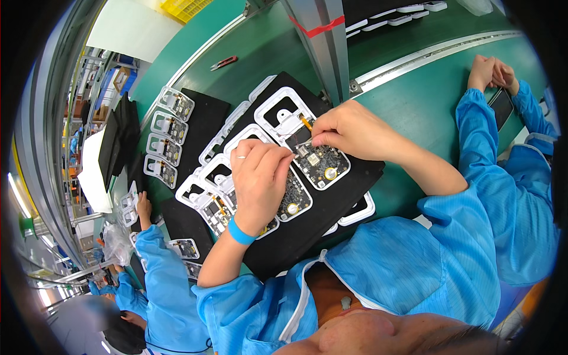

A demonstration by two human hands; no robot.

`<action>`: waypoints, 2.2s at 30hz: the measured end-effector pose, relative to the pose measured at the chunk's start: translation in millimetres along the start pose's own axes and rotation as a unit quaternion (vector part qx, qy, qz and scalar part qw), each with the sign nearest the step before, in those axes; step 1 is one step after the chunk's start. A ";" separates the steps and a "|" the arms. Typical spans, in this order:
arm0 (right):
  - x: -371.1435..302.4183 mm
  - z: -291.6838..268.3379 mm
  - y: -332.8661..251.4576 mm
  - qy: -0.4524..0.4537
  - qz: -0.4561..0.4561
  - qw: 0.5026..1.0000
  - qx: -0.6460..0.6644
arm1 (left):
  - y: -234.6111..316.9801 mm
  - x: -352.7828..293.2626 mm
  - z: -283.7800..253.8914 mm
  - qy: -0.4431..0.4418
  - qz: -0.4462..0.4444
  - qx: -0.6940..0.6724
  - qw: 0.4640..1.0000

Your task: The worker is assembling internal components and circuit boards into plastic device housings.

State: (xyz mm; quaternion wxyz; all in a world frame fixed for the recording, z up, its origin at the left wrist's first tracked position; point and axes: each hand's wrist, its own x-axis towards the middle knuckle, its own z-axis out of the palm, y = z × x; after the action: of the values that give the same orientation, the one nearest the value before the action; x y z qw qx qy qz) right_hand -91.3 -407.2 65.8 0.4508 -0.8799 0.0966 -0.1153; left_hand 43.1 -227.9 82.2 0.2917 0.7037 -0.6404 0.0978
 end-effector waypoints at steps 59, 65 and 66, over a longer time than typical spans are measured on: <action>50.4 -5.7 7.7 -0.145 -0.181 0.969 -0.087 | 2.2 -34.2 -17.7 -0.128 -0.023 0.023 0.991; 48.3 -5.4 8.4 -0.133 -0.188 0.970 -0.077 | 2.4 -34.7 -17.4 -0.127 -0.022 0.024 0.991; 48.8 -5.4 9.1 -0.135 -0.188 0.970 -0.071 | 1.7 -35.4 -16.7 -0.126 -0.022 0.024 0.991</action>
State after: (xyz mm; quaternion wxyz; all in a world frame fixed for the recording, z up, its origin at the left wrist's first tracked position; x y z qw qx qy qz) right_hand -46.8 -429.9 67.0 0.3664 -0.9194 -0.1245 -0.0710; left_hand 39.8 -189.1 78.1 0.1933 0.7315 -0.6537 0.0170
